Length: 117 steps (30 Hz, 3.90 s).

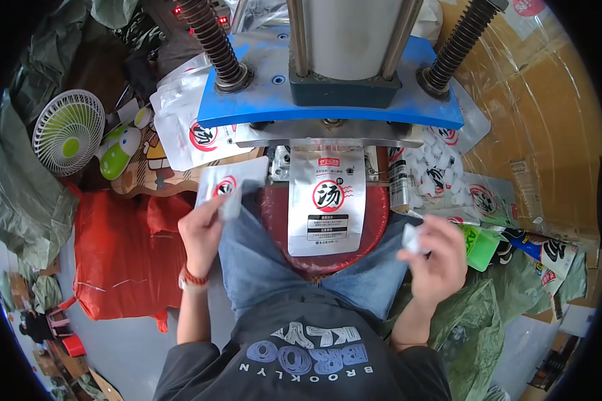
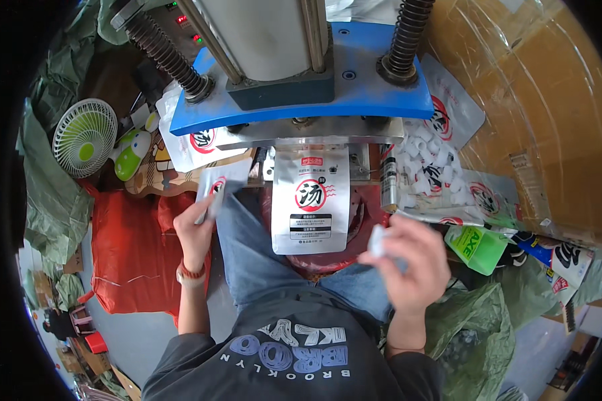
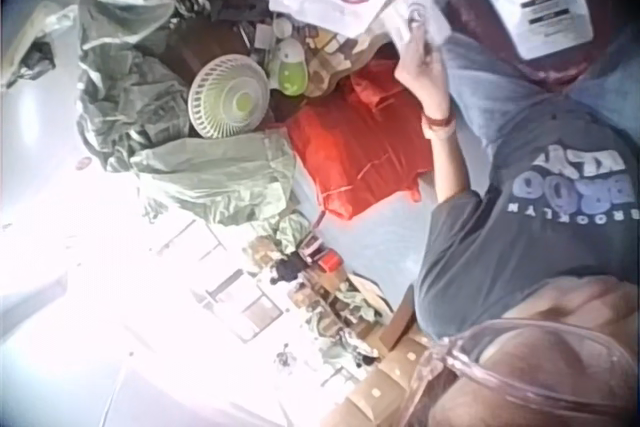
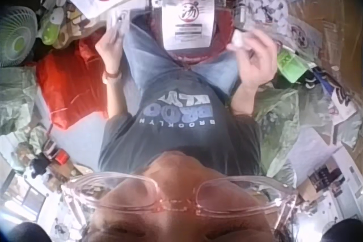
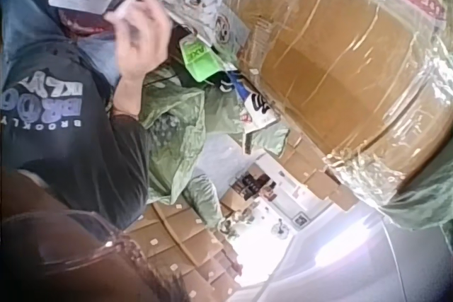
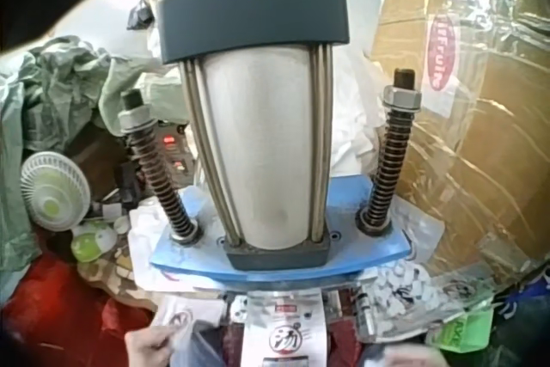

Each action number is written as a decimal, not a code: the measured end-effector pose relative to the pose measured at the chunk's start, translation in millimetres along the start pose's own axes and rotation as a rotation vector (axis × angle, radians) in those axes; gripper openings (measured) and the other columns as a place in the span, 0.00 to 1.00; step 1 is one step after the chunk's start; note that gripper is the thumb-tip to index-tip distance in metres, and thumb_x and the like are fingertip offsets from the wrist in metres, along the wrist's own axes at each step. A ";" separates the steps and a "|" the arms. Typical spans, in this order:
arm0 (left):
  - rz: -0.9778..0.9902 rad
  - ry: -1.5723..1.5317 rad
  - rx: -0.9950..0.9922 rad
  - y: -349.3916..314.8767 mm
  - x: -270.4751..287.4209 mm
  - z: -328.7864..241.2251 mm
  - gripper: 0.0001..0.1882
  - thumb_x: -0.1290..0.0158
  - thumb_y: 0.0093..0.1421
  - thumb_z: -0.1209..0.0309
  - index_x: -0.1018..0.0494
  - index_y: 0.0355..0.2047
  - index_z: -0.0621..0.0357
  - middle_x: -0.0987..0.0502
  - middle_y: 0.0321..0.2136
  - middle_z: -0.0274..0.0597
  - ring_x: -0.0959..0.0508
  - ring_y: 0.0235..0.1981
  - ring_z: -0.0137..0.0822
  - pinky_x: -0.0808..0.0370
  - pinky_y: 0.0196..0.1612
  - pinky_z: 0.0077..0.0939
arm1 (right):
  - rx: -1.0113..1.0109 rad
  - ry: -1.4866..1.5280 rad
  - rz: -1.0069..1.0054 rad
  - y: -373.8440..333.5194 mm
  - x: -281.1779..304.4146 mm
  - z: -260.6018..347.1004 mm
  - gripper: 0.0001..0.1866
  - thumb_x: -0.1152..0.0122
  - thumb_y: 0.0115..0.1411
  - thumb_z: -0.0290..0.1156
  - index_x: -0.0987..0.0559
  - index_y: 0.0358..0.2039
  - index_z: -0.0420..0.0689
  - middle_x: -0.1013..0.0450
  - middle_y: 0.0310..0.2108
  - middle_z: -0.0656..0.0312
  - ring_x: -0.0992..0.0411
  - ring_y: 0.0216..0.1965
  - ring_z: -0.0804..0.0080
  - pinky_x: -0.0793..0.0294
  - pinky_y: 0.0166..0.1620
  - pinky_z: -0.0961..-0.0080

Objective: The recorder is placing small plastic packets into a manual heat-sealing machine and operating the press to seal them.

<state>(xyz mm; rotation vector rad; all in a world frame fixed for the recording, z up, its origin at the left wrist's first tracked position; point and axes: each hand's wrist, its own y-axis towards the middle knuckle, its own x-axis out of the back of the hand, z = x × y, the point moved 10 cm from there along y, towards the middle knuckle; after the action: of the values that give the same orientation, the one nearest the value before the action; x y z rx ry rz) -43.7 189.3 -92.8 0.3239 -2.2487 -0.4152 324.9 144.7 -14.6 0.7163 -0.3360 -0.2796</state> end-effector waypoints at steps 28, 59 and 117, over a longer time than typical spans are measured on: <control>0.280 -0.111 -0.524 -24.4 -37.9 -150.7 0.22 0.44 0.38 0.84 0.20 0.38 0.61 0.18 0.38 0.42 0.17 0.37 0.37 0.20 0.38 0.25 | 0.192 -0.138 0.508 5.0 -57.6 45.5 0.16 0.25 0.37 0.24 0.17 0.30 0.39 0.24 0.32 0.58 0.25 0.28 0.64 0.25 0.30 0.72; 0.207 0.539 -0.205 31.5 -56.6 43.8 0.33 0.43 0.57 0.56 0.37 0.62 0.50 0.34 0.61 0.42 0.34 0.61 0.46 0.39 0.60 0.50 | -0.445 0.049 0.013 -24.1 31.2 -124.3 0.18 0.38 0.60 0.24 0.29 0.50 0.38 0.29 0.50 0.56 0.31 0.50 0.68 0.35 0.55 0.71; 0.037 -0.066 -0.488 -18.8 26.1 -144.4 0.16 0.43 0.42 0.83 0.19 0.34 0.59 0.17 0.34 0.40 0.17 0.38 0.38 0.20 0.37 0.25 | 0.405 -0.005 0.579 26.1 -83.5 92.8 0.16 0.29 0.40 0.24 0.17 0.33 0.42 0.21 0.36 0.62 0.24 0.35 0.63 0.24 0.38 0.70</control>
<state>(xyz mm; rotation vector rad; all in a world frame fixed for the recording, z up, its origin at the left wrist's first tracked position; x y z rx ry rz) 51.4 135.3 6.9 0.0128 -2.1268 -0.9408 216.0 138.8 51.6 0.9790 -0.5962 0.3461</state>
